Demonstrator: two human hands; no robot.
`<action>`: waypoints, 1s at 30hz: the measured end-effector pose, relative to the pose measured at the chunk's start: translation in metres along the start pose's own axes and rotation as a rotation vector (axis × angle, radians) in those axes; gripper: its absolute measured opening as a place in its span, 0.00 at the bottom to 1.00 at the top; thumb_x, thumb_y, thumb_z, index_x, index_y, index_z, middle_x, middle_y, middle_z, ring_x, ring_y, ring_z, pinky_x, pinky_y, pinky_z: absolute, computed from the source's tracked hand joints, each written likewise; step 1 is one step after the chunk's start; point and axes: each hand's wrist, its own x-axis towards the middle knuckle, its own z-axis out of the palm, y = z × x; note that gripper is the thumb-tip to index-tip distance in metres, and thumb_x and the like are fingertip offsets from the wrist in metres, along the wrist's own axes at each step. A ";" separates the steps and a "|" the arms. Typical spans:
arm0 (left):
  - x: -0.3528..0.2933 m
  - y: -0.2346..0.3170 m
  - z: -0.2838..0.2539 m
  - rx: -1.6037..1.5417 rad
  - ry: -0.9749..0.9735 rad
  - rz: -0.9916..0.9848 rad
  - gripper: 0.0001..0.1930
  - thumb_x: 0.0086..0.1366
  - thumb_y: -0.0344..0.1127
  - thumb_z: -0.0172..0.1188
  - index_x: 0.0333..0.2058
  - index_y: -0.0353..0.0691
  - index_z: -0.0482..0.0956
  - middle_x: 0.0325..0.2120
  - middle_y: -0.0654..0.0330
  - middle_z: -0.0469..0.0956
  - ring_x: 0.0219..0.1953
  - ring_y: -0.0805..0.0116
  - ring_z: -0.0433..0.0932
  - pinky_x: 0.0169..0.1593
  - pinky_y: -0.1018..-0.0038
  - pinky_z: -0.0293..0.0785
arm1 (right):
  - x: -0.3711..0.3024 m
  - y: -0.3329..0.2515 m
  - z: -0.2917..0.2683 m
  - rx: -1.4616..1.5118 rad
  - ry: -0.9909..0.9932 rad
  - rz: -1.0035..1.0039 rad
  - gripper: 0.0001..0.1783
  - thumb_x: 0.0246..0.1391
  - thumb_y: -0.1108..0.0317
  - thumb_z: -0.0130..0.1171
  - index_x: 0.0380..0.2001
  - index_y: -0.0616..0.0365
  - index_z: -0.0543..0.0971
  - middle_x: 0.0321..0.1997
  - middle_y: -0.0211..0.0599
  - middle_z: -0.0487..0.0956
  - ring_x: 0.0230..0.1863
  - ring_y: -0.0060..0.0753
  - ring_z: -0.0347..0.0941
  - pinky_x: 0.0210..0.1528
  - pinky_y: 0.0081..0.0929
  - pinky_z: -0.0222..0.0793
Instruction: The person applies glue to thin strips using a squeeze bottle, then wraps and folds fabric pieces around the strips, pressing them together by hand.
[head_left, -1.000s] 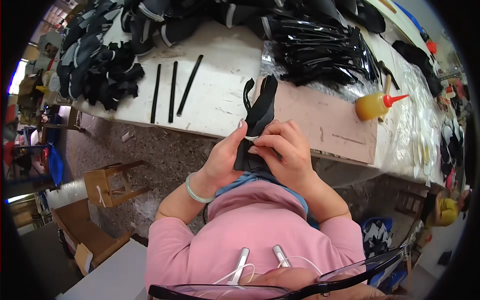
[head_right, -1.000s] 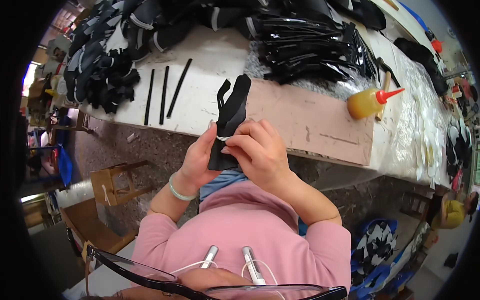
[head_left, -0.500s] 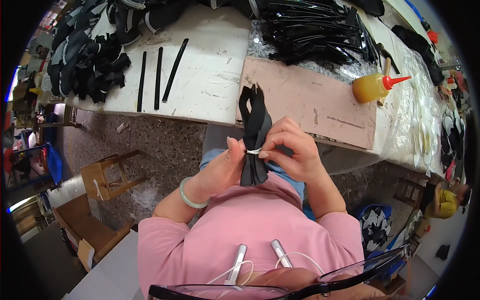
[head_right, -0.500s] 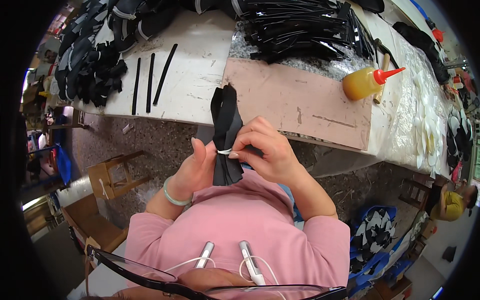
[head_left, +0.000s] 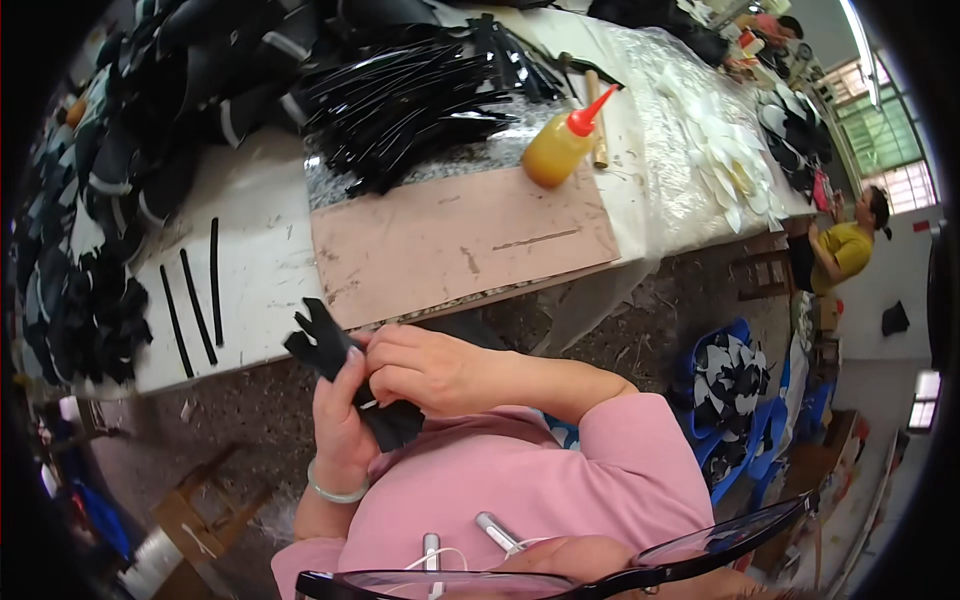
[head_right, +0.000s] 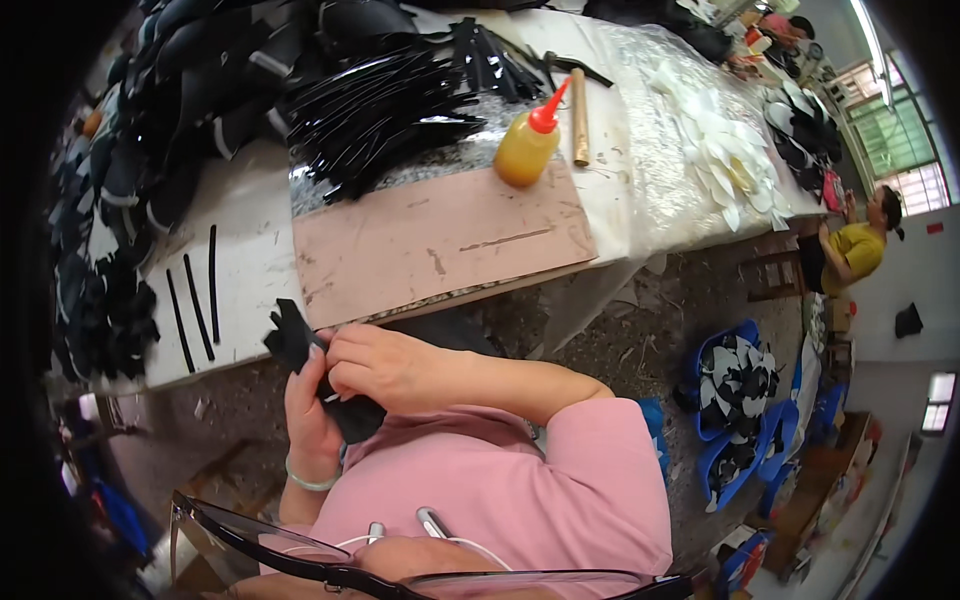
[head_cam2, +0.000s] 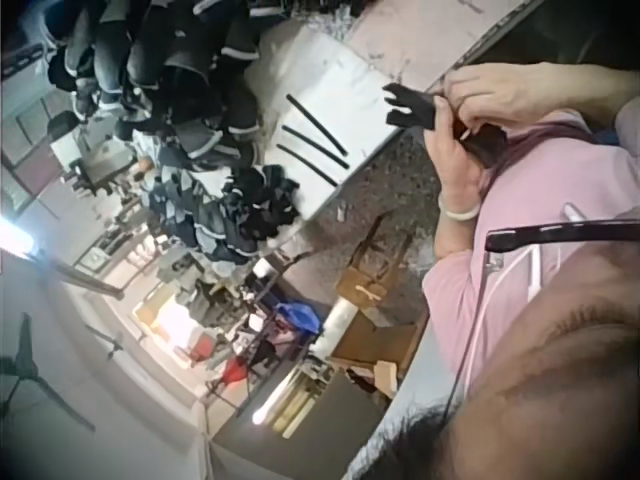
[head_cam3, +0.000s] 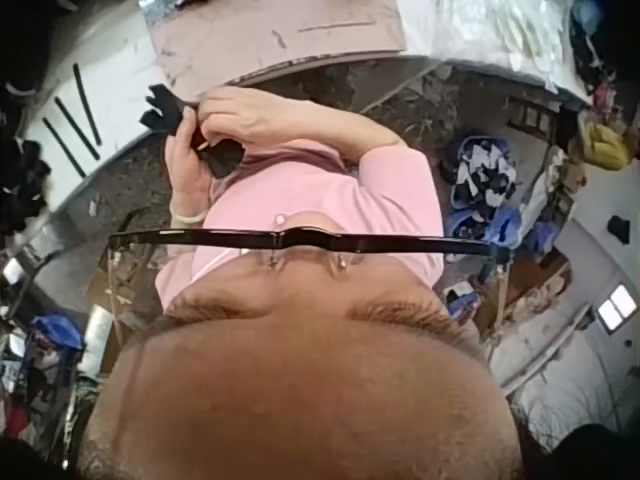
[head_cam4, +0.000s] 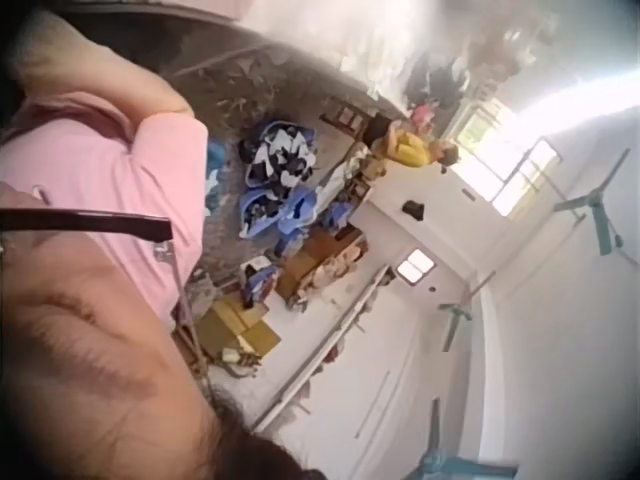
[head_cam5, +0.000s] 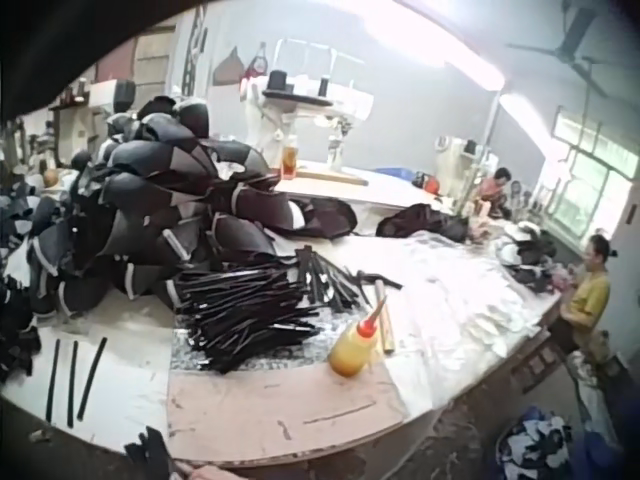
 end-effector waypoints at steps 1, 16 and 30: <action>0.001 0.000 0.000 0.005 -0.022 -0.002 0.16 0.68 0.38 0.49 0.49 0.34 0.67 0.42 0.57 0.74 0.47 0.68 0.73 0.51 0.72 0.70 | -0.001 0.000 -0.002 -0.021 0.008 0.002 0.07 0.43 0.72 0.56 0.28 0.58 0.70 0.37 0.39 0.70 0.45 0.45 0.66 0.48 0.35 0.63; 0.069 0.085 -0.020 -0.246 0.594 0.474 0.12 0.69 0.33 0.49 0.25 0.42 0.63 0.19 0.69 0.63 0.24 0.78 0.65 0.46 0.75 0.72 | -0.052 -0.034 -0.037 0.527 0.057 0.468 0.14 0.48 0.72 0.62 0.40 0.58 0.77 0.33 0.37 0.78 0.26 0.23 0.75 0.30 0.21 0.71; 0.064 0.036 0.012 -0.466 -0.238 0.068 0.21 0.69 0.50 0.45 0.49 0.37 0.68 0.38 0.56 0.74 0.38 0.63 0.74 0.48 0.64 0.71 | -0.175 0.061 -0.247 -0.974 0.518 0.874 0.16 0.56 0.65 0.58 0.48 0.55 0.78 0.46 0.39 0.78 0.32 0.26 0.74 0.33 0.20 0.68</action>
